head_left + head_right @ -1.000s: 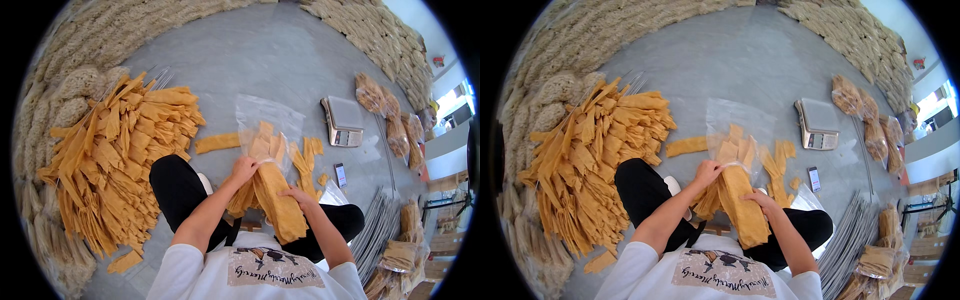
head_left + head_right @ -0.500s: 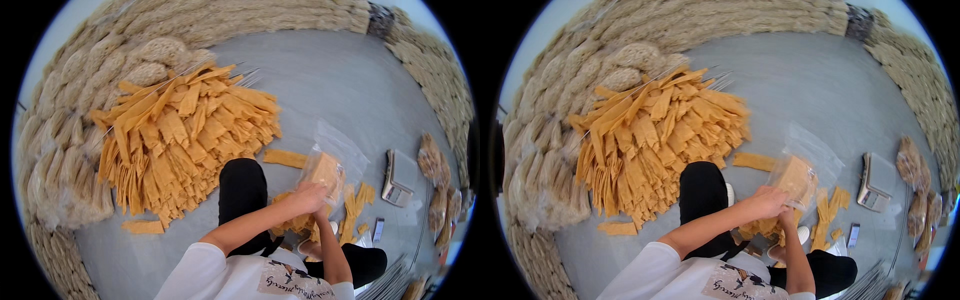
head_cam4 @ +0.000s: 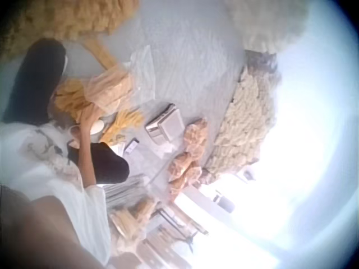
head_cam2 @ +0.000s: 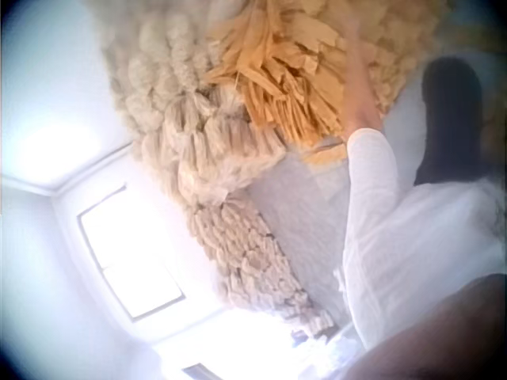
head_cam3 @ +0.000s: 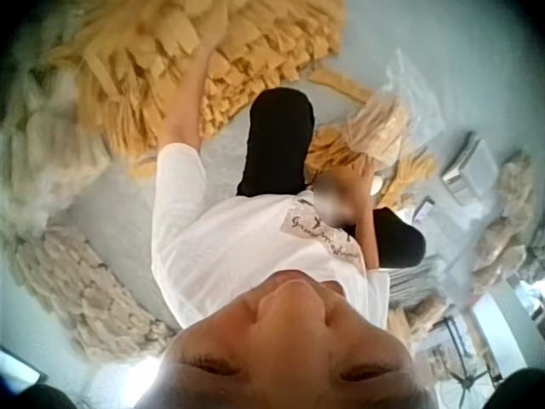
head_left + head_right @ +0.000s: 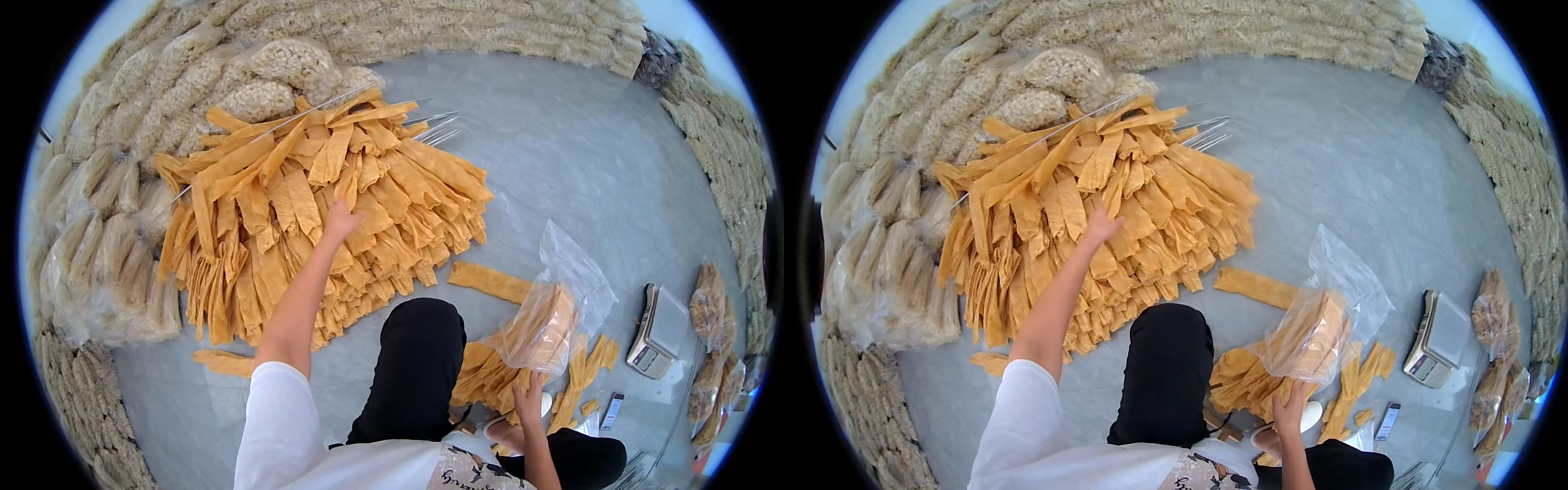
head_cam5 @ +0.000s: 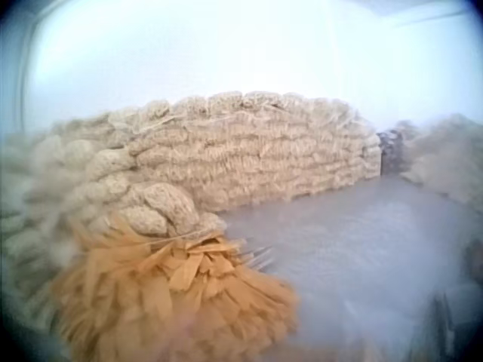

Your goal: The person sorts and packages strips of dried tofu skins by hand. They pick up bundles from a pile on the floor, weigh them on a digital scale, and place the portions into clear plastic bags.

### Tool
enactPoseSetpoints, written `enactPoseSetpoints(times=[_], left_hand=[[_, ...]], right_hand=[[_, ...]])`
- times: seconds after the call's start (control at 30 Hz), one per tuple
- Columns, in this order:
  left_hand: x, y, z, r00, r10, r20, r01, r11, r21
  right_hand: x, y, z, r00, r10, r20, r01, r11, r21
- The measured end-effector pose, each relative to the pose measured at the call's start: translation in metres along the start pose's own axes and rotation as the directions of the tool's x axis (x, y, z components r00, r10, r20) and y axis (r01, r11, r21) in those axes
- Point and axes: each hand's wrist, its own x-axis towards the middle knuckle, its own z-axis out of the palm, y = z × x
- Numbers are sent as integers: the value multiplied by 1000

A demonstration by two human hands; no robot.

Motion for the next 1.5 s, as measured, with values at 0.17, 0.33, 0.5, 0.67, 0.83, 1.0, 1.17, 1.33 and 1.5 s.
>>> enactPoseSetpoints(times=[0.17, 0.33, 0.5, 0.67, 0.83, 1.0, 1.17, 1.33, 1.5], left_hand=[[60, -17, 20, 996, 3, -92, -4, 1000, -7], [96, 3, 35, 997, -46, -66, 57, 980, 189], [119, 47, 54, 979, -195, 52, 141, 846, 514], [140, 14, 73, 989, -144, 17, 113, 842, 528], [131, -13, 53, 983, 148, 105, -181, 778, 601], [75, -30, 4, 985, 156, -79, -139, 973, 187], [5, -66, -2, 959, 134, -248, -164, 981, -105], [-27, -43, 1, 953, 80, -292, -130, 979, -157], [-63, -36, -22, 960, 73, -270, -96, 992, -76]], right_hand=[[-13, -39, -43, 998, 33, 55, -44, 975, 217], [-23, -39, -38, 998, -48, -40, 49, 998, 26], [-23, -40, -23, 996, 84, -24, -83, 996, 45], [-20, -28, -17, 997, 69, -25, -69, 998, -12], [-21, -23, -9, 998, 63, 9, -62, 998, -27], [-26, -19, 3, 992, 100, 72, -103, 994, 39], [-24, -37, -5, 994, 30, 103, -33, 999, 29], [-27, -47, -11, 996, 23, 87, -23, 1000, 5], [-34, -47, -8, 996, 32, 87, -31, 999, -7]])
